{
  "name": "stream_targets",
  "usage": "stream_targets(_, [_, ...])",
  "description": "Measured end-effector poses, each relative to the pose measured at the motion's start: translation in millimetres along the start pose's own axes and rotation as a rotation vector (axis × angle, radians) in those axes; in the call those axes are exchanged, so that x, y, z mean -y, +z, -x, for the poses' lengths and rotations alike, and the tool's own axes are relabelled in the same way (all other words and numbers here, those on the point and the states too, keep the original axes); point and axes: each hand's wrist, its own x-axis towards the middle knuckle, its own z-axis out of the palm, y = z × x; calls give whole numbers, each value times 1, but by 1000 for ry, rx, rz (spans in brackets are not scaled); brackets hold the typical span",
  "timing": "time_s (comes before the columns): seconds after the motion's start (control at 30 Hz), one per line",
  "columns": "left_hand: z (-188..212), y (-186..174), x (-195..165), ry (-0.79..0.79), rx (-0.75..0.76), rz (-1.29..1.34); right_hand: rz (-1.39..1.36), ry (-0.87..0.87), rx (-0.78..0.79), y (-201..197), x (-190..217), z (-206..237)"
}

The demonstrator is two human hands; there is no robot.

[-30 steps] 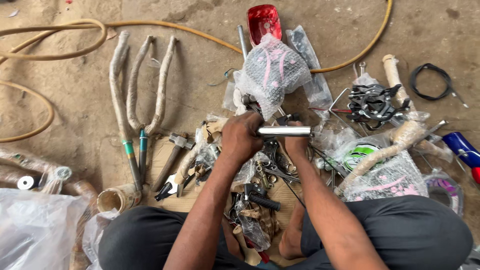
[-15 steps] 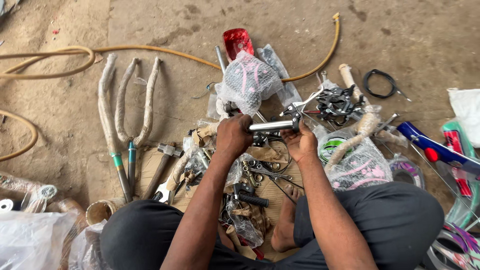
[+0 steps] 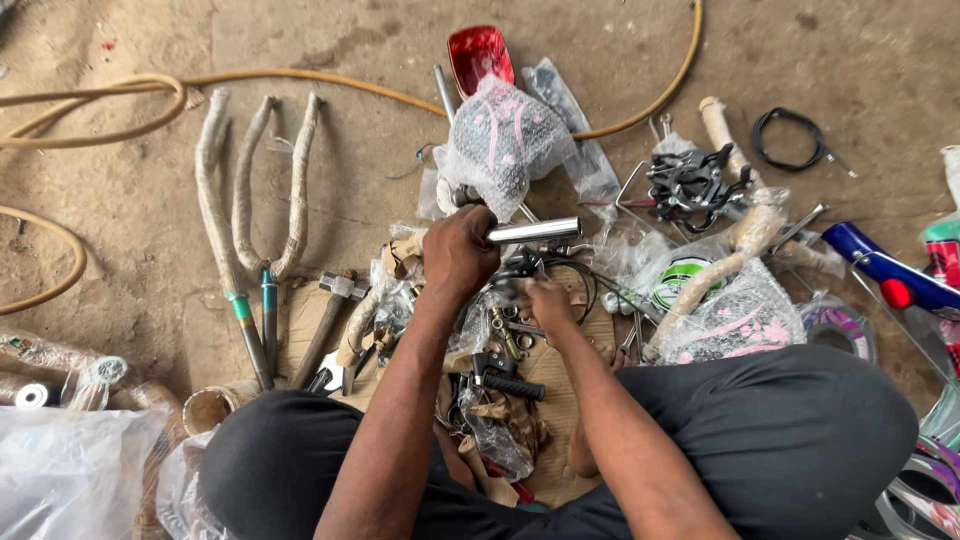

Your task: The person sits on the floor and assembles bicycle handlebar components. They attach a brake lever to a handlebar stem, insert a grip, and tighten the assembly using a screwdriver and wrench. The person handles various tools and parts scattered on the ground.

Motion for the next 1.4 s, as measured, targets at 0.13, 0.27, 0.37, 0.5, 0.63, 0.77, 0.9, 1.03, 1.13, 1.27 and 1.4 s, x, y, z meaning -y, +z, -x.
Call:
stream_targets(0.13, [-1,-1,3,2,4,-3,165,-215,-418,-1,0,-40])
stream_targets(0.27, [2,-2,4,56,12,-7,631,-620,-790,-22,14,-86])
stream_targets(0.37, [6,-5,3,42,-21,21,974,-974,-475,-36,35,-107])
stream_targets(0.5, [6,-6,1,-12,50,-4,1627,-1226,-66,-36,62,-125])
stream_targets(0.63, [5,-5,4,21,-3,-10,1977,-1172,85,-35,81,-138])
stream_targets(0.77, [5,-5,6,-36,54,-13,2169,-1001,121,-64,112,-147])
stream_targets(0.9, [4,-4,3,-12,7,29,1501,-1019,-110,-114,155,-132])
stream_targets(1.03, [-2,-5,-3,-35,47,-19,553,-565,104,-142,193,-88])
stream_targets(1.13, [-5,-7,-7,-54,84,3,91,-495,430,-161,205,-21])
stream_targets(1.27, [-3,-4,-14,-39,198,20,-61,-439,461,-129,184,29])
stream_targets(1.4, [9,3,-20,85,216,37,-207,-425,364,-116,148,41])
